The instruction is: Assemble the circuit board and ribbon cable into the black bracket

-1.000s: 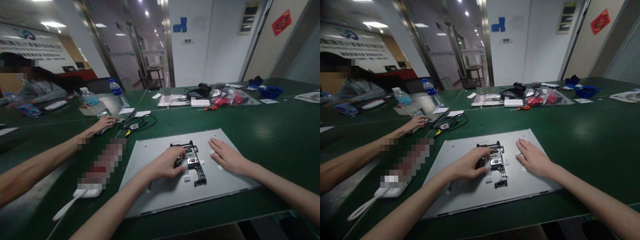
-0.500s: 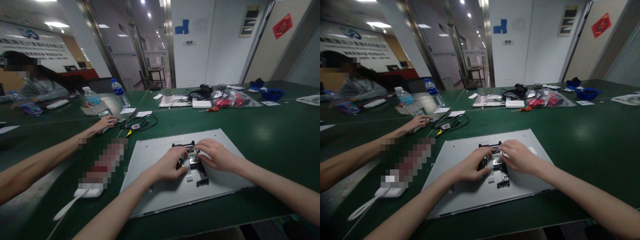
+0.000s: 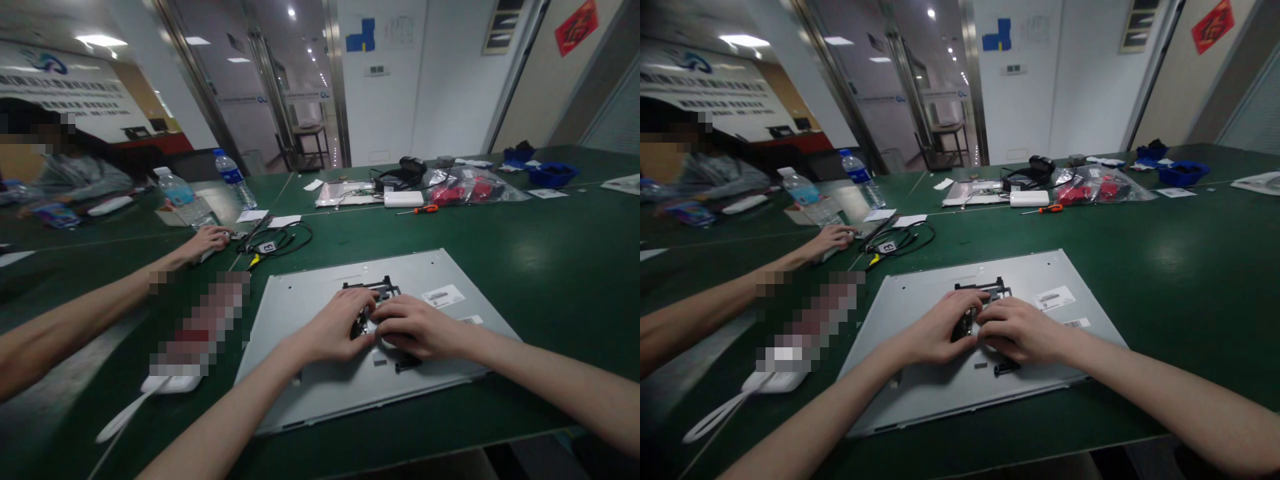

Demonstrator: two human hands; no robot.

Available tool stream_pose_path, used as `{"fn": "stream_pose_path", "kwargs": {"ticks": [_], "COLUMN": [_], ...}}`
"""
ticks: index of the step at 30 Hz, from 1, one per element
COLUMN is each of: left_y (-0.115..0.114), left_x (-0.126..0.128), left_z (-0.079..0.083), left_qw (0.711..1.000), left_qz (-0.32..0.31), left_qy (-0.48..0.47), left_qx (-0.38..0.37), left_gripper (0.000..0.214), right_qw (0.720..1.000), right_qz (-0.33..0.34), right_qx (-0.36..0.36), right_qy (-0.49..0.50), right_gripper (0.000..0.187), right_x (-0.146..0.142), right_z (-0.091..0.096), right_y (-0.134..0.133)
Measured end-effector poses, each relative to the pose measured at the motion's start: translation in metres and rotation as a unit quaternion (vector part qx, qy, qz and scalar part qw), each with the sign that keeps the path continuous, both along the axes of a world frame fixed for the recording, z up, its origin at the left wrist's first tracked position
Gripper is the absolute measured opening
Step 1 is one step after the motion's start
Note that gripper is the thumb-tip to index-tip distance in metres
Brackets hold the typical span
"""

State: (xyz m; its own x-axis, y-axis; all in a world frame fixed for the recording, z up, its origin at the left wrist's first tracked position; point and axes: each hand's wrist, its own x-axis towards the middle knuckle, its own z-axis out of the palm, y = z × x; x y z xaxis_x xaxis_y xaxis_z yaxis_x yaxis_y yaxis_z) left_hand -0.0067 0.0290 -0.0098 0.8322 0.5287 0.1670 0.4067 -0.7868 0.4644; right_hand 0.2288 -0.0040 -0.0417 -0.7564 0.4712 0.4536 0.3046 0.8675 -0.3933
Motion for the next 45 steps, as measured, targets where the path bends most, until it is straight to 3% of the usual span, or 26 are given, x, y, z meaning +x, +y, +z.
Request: {"fn": "stream_pose_path", "kwargs": {"ticks": [6, 17, 28, 45], "left_y": [0.000, -0.001, -0.005, -0.004], "left_x": [-0.001, 0.002, 0.009, 0.006], "left_z": [0.004, 0.004, -0.002, 0.000], "left_qw": [1.000, 0.999, 0.997, 0.998], "left_qz": [-0.008, 0.033, 0.072, 0.056], "left_qy": [0.002, 0.008, 0.003, 0.009], "left_qx": [0.001, 0.004, 0.027, 0.014], "left_gripper": [0.037, 0.013, 0.014, 0.016], "right_qw": [1.000, 0.999, 0.999, 0.998], "right_qz": [-0.007, -0.015, -0.013, -0.001], "right_qx": [0.005, 0.000, 0.013, 0.006], "right_qy": [-0.018, -0.034, -0.033, -0.055], "right_gripper": [0.018, 0.020, 0.021, 0.021], "right_x": [0.000, 0.002, -0.001, -0.001], "right_z": [-0.001, 0.008, 0.005, 0.012], "right_y": [0.000, -0.006, -0.006, -0.009]}}
